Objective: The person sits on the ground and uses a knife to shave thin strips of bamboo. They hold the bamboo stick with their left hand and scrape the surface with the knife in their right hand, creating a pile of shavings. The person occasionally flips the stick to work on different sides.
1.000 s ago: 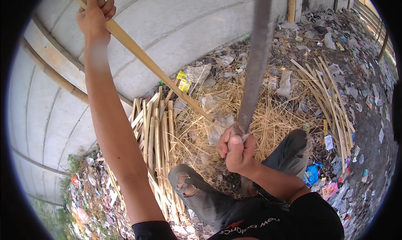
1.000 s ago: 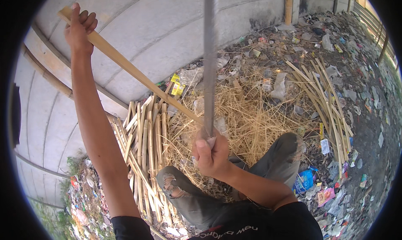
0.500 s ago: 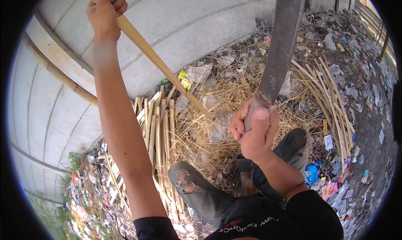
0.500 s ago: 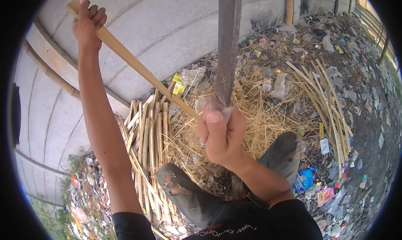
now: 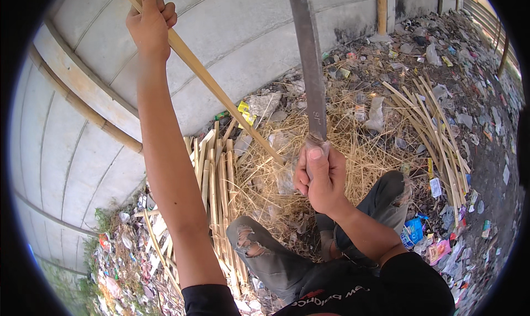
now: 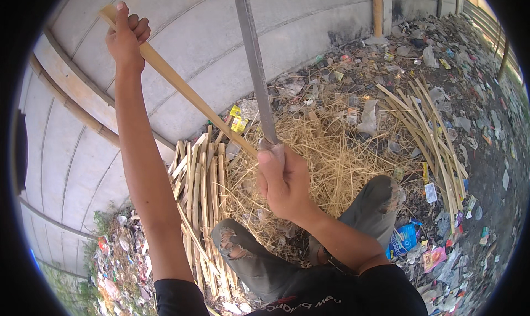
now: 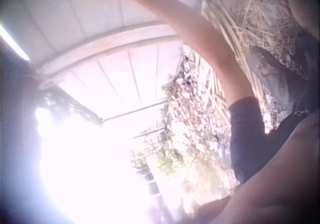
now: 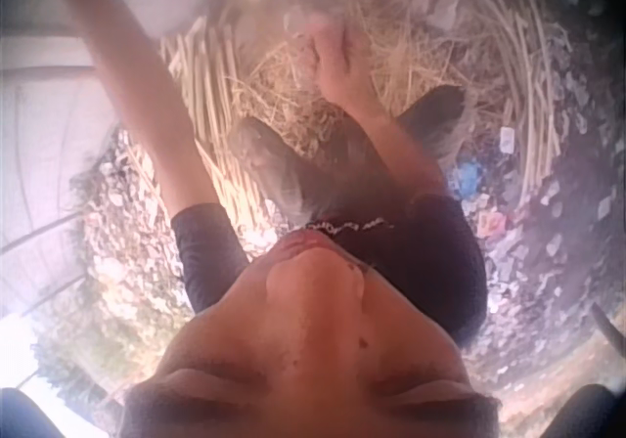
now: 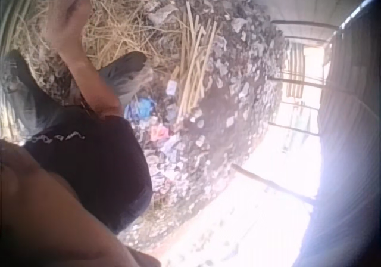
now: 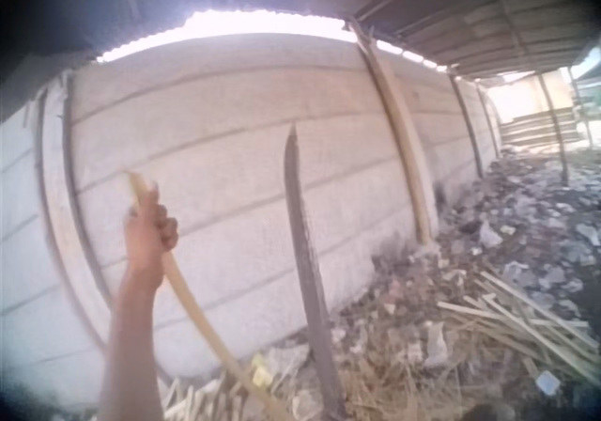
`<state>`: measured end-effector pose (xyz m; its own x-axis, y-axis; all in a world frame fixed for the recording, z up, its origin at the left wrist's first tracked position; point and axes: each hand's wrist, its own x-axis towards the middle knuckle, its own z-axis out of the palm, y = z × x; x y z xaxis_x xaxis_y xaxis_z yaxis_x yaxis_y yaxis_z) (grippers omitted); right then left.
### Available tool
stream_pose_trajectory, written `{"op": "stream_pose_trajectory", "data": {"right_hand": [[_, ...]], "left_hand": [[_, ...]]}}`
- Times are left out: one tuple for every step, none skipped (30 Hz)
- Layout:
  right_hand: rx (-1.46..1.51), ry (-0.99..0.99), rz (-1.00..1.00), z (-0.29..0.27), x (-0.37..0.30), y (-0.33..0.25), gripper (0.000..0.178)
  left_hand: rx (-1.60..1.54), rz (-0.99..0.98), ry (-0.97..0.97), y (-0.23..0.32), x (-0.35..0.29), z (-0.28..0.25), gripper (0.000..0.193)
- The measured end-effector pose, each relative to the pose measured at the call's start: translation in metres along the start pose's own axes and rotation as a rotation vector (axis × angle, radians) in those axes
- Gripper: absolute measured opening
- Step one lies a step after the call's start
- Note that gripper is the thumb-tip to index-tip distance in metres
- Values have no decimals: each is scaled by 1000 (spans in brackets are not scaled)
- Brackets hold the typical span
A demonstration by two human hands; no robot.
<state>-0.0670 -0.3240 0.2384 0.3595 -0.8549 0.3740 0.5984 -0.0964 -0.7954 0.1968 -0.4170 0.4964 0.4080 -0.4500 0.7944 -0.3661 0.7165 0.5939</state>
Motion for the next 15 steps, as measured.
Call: {"op": "stream_pose_trajectory", "data": {"right_hand": [[-2, -36, -190, 5, -2, 10, 38], [-70, -25, -177, 4, -13, 32, 38], [-136, -15, -166, 2, -34, 63, 38], [-208, -2, -156, -6, -55, 99, 38], [-338, -61, 54, -24, -76, 146, 43], [-468, -120, 266, -47, -95, 183, 48], [-424, -47, 554, -66, -114, 197, 47], [-369, 35, 831, -75, -118, 197, 49], [-333, 61, 870, -79, -119, 201, 49], [-300, 70, 895, -79, -105, 196, 50], [-264, 89, 952, -73, -104, 181, 50], [-261, 67, 839, -69, -87, 172, 51], [-261, 56, 729, -60, -60, 153, 52], [-156, 52, 602, -44, -38, 123, 51], [-53, 46, 473, -27, -19, 89, 50]], "left_hand": [[4, 3, -11, 0, 0, 3, 38], [-3, 6, -21, -2, 1, 7, 39], [-8, 4, -21, -1, 2, 11, 39], [-20, 1, -21, -2, 2, 17, 40], [-25, -1, -23, -2, 3, 21, 41], [3, 11, 11, -3, 4, 23, 41], [38, 22, 48, -4, 4, 21, 42], [68, 40, 77, -5, 6, 21, 43], [79, 31, 66, -8, 4, 22, 43], [94, 43, 64, -6, 8, 21, 43], [118, 21, 60, -7, 2, 19, 43], [158, 42, 94, -8, 1, 20, 44], [192, 53, 126, -10, -2, 26, 44], [228, 80, 160, -9, -1, 29, 44], [245, 71, 151, -9, -1, 30, 44]]}}
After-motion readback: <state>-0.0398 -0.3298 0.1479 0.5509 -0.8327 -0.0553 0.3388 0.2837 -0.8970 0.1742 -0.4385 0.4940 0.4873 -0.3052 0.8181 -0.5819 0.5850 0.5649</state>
